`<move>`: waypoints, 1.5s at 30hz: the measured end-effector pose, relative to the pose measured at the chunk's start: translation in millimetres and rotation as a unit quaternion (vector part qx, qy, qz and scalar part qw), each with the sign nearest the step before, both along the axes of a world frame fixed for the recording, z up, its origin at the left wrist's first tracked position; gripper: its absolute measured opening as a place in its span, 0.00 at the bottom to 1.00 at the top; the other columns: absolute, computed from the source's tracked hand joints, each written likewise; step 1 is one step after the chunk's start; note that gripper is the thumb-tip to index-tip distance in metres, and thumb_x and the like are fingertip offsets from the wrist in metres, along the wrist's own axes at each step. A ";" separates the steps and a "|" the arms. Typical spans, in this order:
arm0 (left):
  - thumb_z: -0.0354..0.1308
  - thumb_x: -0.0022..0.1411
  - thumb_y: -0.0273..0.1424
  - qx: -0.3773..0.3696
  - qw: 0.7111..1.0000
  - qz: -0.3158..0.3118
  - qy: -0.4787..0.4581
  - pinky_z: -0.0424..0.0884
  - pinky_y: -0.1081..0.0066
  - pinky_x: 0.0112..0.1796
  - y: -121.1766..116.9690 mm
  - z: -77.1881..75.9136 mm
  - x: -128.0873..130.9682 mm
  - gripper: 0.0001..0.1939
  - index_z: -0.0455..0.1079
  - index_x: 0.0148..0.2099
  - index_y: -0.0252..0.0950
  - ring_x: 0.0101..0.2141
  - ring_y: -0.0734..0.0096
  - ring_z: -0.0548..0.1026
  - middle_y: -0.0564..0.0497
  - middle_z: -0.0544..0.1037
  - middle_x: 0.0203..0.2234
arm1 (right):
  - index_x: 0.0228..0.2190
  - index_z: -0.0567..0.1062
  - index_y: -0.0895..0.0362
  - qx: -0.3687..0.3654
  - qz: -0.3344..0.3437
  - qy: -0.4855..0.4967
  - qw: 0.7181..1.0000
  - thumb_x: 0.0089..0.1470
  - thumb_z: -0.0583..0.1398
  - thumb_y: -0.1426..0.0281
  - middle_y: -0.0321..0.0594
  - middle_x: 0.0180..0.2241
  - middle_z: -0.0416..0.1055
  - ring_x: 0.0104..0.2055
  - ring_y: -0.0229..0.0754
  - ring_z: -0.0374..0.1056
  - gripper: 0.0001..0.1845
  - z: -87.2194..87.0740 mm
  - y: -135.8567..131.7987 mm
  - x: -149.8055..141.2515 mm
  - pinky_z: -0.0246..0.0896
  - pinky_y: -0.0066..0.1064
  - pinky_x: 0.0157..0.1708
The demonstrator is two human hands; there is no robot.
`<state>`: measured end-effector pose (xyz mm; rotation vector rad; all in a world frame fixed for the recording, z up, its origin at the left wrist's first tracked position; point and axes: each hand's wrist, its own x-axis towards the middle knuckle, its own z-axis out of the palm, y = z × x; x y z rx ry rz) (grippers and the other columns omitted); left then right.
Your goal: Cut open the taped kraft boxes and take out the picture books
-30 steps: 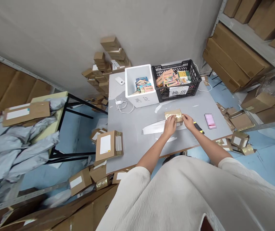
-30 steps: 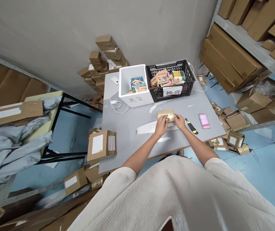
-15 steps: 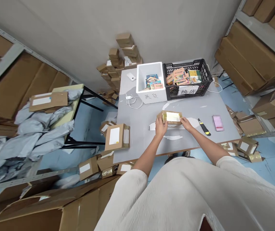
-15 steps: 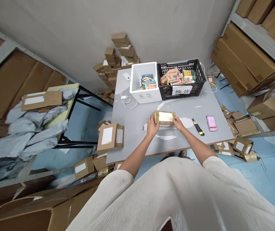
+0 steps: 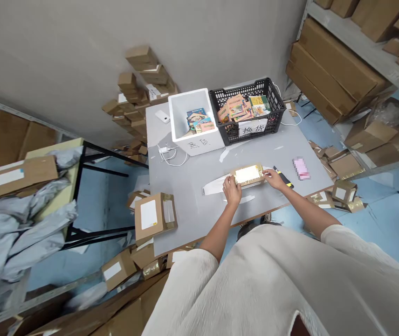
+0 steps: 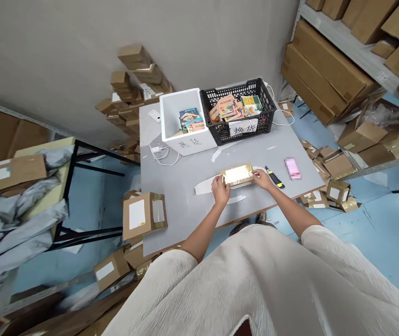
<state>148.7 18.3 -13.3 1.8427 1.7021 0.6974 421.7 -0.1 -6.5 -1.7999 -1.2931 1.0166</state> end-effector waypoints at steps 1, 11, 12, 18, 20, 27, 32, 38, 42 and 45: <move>0.56 0.70 0.30 0.011 1.000 -0.019 0.021 0.68 0.41 0.63 -2.0 3.8 2.5 0.25 0.69 0.67 0.38 0.66 0.40 0.68 0.33 0.71 0.66 | 0.46 0.83 0.52 -0.001 -0.003 -0.007 1.000 0.59 0.61 0.64 0.45 0.54 0.80 0.51 0.49 0.77 0.16 -2.4 -1.3 6.6 0.71 0.46 0.60; 0.53 0.69 0.29 0.008 0.987 -0.134 0.093 0.61 0.39 0.69 -24.5 15.3 6.8 0.30 0.67 0.72 0.39 0.73 0.42 0.63 0.35 0.69 0.70 | 0.54 0.81 0.56 -0.170 -0.039 -0.255 0.951 0.56 0.66 0.65 0.56 0.55 0.77 0.58 0.61 0.72 0.24 -48.4 -22.1 80.8 0.67 0.50 0.59; 0.53 0.69 0.29 0.005 0.986 -0.138 0.091 0.60 0.39 0.70 -25.8 14.7 6.0 0.31 0.66 0.73 0.39 0.74 0.42 0.61 0.35 0.68 0.71 | 0.55 0.80 0.56 -0.181 -0.030 -0.272 0.945 0.57 0.67 0.65 0.57 0.55 0.77 0.58 0.62 0.72 0.25 -52.4 -24.1 83.6 0.66 0.50 0.59; 0.54 0.68 0.29 -0.002 0.988 -0.136 0.077 0.56 0.39 0.74 -27.8 11.8 5.7 0.33 0.65 0.74 0.37 0.76 0.44 0.59 0.35 0.66 0.73 | 0.57 0.76 0.59 -0.216 -0.006 -0.322 0.922 0.58 0.67 0.65 0.61 0.57 0.73 0.60 0.63 0.68 0.26 -65.3 -32.1 87.0 0.64 0.51 0.58; 0.55 0.68 0.29 -0.005 0.988 -0.132 0.076 0.56 0.38 0.74 -27.9 11.6 6.3 0.34 0.64 0.74 0.38 0.76 0.44 0.58 0.36 0.66 0.73 | 0.55 0.77 0.59 -0.216 -0.010 -0.313 0.925 0.57 0.67 0.66 0.61 0.57 0.73 0.59 0.62 0.68 0.25 -66.8 -33.9 88.8 0.65 0.50 0.57; 0.56 0.66 0.29 -0.009 0.989 -0.129 0.068 0.55 0.36 0.74 -28.3 11.8 7.7 0.35 0.64 0.75 0.38 0.76 0.42 0.58 0.36 0.67 0.73 | 0.46 0.79 0.55 -0.171 -0.132 -0.074 0.974 0.53 0.64 0.64 0.47 0.42 0.81 0.47 0.54 0.76 0.19 -50.1 -12.2 98.4 0.72 0.41 0.48; 0.55 0.67 0.28 -0.005 0.990 -0.134 0.048 0.54 0.37 0.74 -28.7 10.0 7.9 0.34 0.64 0.74 0.38 0.76 0.43 0.57 0.35 0.66 0.73 | 0.45 0.78 0.54 -0.076 -0.123 0.091 0.985 0.62 0.58 0.56 0.42 0.37 0.80 0.37 0.46 0.77 0.18 -4.4 38.0 76.9 0.75 0.36 0.37; 0.54 0.65 0.24 0.016 0.987 -0.154 0.038 0.56 0.37 0.73 -29.9 3.8 6.3 0.35 0.64 0.74 0.38 0.77 0.44 0.57 0.35 0.66 0.72 | 0.53 0.82 0.52 0.039 0.170 -0.043 0.984 0.63 0.65 0.54 0.42 0.44 0.84 0.45 0.52 0.78 0.22 51.2 68.5 21.2 0.74 0.41 0.50; 0.53 0.64 0.23 0.032 0.986 -0.160 0.024 0.56 0.38 0.74 -30.2 -2.5 4.4 0.36 0.63 0.74 0.39 0.77 0.46 0.58 0.36 0.67 0.73 | 0.48 0.87 0.50 0.032 0.309 -0.162 0.937 0.61 0.69 0.60 0.43 0.50 0.84 0.53 0.58 0.78 0.15 71.3 69.4 -8.6 0.68 0.42 0.56; 0.55 0.63 0.23 0.045 0.984 -0.172 0.022 0.56 0.39 0.74 -29.8 -5.8 1.8 0.39 0.62 0.76 0.38 0.76 0.47 0.59 0.37 0.66 0.74 | 0.47 0.87 0.50 0.008 0.352 -0.242 0.904 0.65 0.67 0.61 0.44 0.50 0.84 0.53 0.56 0.78 0.13 82.9 70.0 -25.5 0.68 0.39 0.53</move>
